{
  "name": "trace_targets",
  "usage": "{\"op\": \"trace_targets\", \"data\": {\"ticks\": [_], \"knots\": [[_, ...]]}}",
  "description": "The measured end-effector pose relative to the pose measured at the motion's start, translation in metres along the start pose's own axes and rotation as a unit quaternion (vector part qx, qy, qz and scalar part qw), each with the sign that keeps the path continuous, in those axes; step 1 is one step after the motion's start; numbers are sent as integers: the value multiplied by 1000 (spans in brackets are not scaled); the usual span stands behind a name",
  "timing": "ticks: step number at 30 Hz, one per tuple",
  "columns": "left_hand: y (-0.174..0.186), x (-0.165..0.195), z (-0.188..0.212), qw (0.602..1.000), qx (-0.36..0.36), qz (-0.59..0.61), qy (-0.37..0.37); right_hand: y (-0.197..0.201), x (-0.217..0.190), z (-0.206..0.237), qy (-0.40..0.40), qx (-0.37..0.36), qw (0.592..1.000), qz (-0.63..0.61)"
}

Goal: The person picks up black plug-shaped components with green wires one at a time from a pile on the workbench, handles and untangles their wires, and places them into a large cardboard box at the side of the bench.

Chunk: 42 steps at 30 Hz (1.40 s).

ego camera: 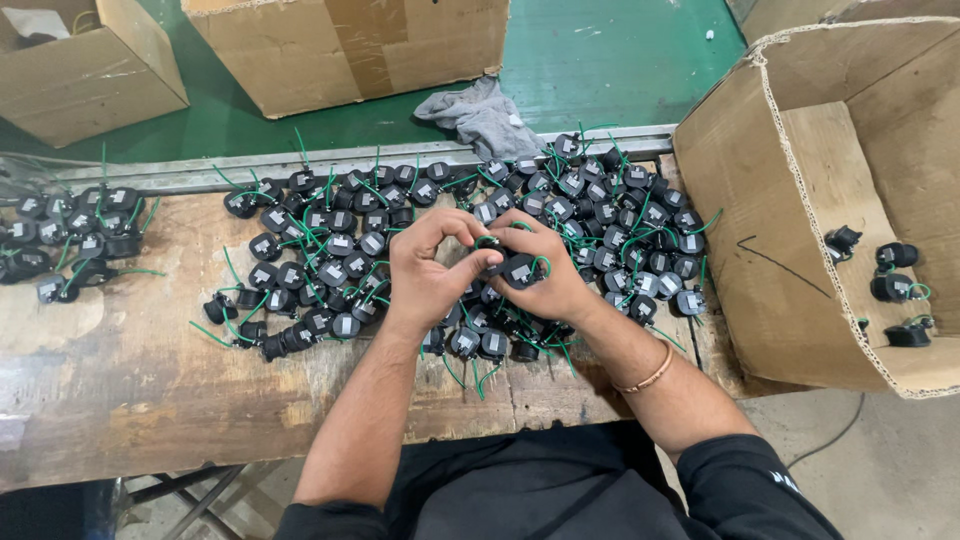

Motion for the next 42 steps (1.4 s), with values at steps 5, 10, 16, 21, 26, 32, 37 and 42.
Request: {"op": "trace_targets", "data": {"ticks": [5, 10, 16, 21, 26, 32, 37, 42], "knots": [[2, -2, 1, 999, 8, -28, -33, 2, -2, -3, 30, -9, 999, 17], [9, -4, -4, 999, 22, -20, -32, 12, -1, -3, 43, 42, 997, 41], [-6, -2, 1, 966, -149, -193, -87, 23, 13, -3, -50, 172, 974, -141], [-36, 0, 25, 914, -314, -192, -173, 25, 23, 2, -135, 241, 887, -371], [-40, -9, 34, 881, -398, -191, -171, 28, 26, 2, -131, 242, 885, -376], [-45, -12, 39, 886, -394, -170, -177, 26, 25, 2, -134, 236, 886, -375], [-50, -8, 44, 882, -426, -137, -150, 26, 22, 3, -136, 234, 885, -377], [-46, -8, 37, 905, -366, -154, -153, 26, 23, 2, -134, 239, 882, -384]]}}
Point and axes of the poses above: each hand's wrist, its own z-axis away from the middle knuckle, its own y-axis out of the back of the hand, x = y × z, the point moved 1 cm from there along -z, towards the middle knuckle, and after that the axes turned 15 degrees about x, right-handed, at the moved point
